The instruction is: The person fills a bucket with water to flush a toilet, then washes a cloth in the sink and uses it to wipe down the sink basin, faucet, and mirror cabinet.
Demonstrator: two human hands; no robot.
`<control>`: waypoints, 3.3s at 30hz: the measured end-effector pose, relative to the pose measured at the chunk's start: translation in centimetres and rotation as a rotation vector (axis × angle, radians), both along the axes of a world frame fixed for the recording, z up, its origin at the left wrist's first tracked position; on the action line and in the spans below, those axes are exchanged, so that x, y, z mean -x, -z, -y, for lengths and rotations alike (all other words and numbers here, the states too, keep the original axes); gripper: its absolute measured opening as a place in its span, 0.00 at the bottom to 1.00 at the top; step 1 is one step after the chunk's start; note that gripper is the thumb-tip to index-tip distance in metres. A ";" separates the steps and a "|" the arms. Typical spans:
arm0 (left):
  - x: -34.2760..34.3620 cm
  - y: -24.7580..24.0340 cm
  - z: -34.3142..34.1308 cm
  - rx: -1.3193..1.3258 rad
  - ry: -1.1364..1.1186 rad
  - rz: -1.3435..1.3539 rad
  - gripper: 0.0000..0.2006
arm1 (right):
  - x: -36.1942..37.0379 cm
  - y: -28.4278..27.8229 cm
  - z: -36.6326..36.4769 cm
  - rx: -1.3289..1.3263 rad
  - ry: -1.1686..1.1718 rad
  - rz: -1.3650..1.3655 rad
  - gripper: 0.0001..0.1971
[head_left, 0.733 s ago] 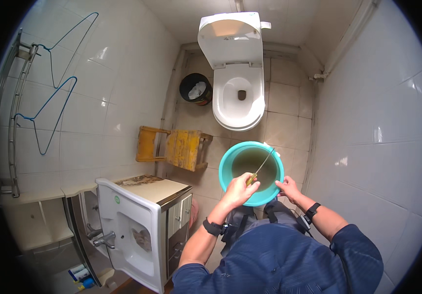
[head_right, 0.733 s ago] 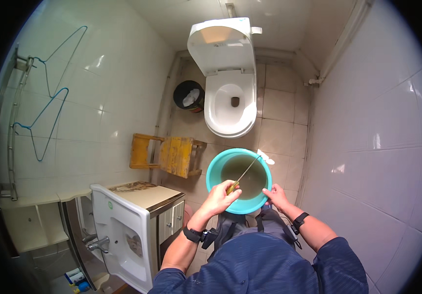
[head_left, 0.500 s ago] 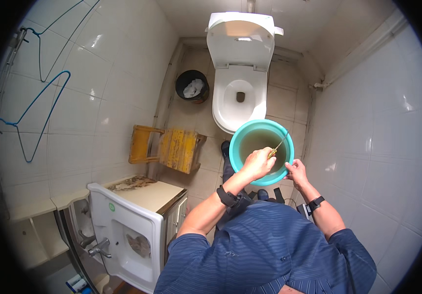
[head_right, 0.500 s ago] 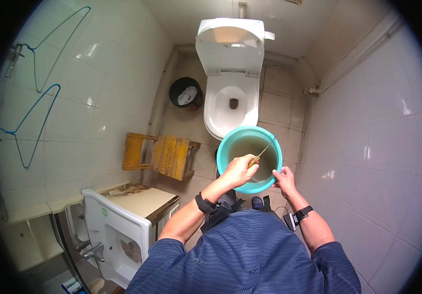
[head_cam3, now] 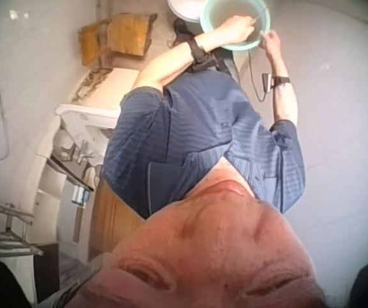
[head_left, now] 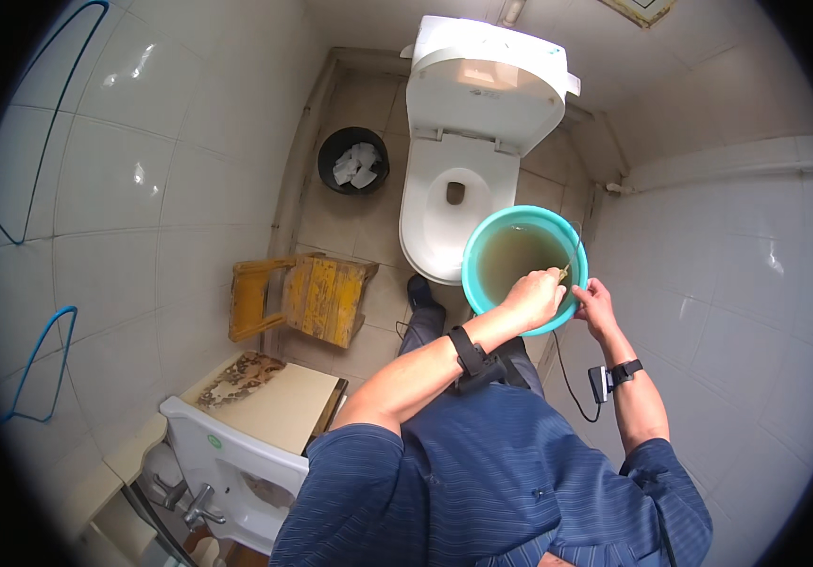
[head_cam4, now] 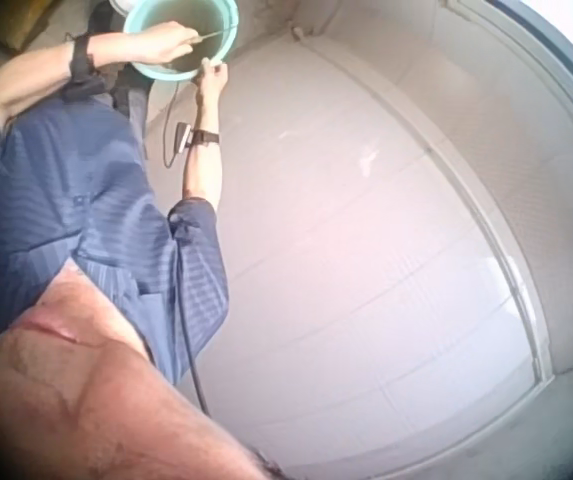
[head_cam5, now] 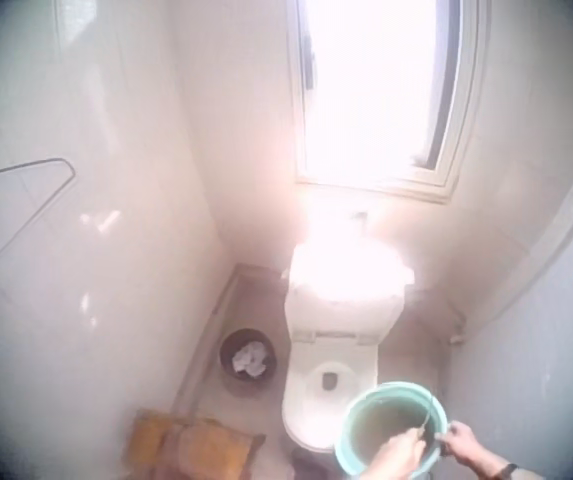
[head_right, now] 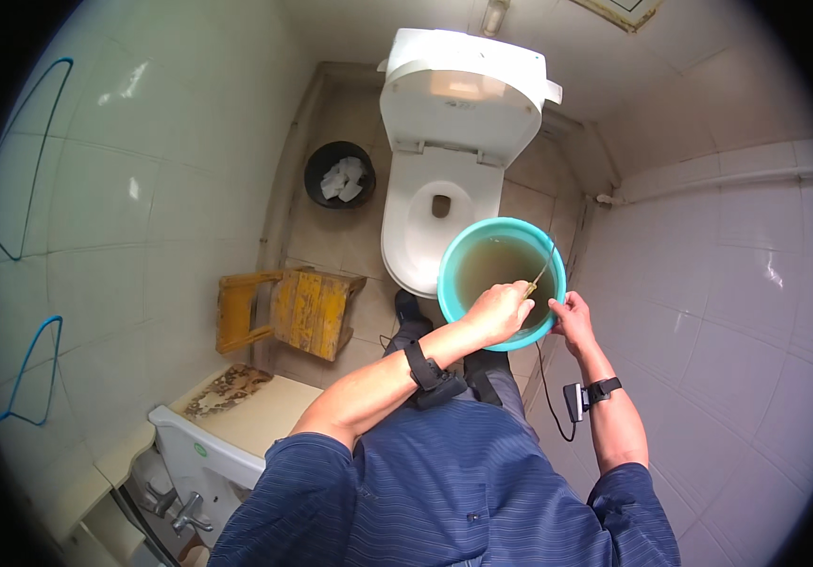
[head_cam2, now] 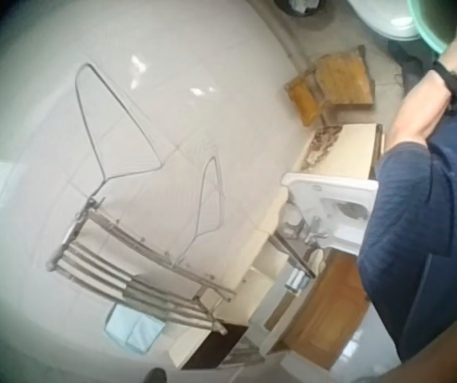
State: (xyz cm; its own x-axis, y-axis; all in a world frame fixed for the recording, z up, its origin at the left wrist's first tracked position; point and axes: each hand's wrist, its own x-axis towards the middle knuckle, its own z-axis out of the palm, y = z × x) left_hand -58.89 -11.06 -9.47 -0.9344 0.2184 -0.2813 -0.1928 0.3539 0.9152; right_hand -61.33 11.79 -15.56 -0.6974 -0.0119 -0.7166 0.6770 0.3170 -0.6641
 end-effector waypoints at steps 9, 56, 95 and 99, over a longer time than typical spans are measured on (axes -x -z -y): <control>4.3 4.2 1.5 0.053 -0.208 0.074 0.13 | 7.3 2.3 4.0 -0.035 -0.114 0.049 0.10; 4.0 13.6 6.9 -0.011 -0.886 -0.011 0.13 | 9.8 -0.6 12.0 -0.154 -0.277 -0.034 0.07; -5.0 17.5 14.8 -0.239 -1.168 0.047 0.17 | 4.3 1.8 25.6 -0.227 -0.624 -0.230 0.10; -5.3 16.9 15.7 -0.294 -1.128 0.099 0.17 | 4.0 1.3 25.8 -0.238 -0.632 -0.233 0.11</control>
State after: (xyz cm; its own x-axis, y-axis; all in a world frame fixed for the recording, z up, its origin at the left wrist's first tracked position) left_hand -53.59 -26.75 -26.33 -0.6174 -0.6520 -0.4400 -0.3373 -0.2859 0.8969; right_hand -65.33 -14.06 -16.87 -0.7442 -0.3263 -0.5829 0.1643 0.7564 -0.6332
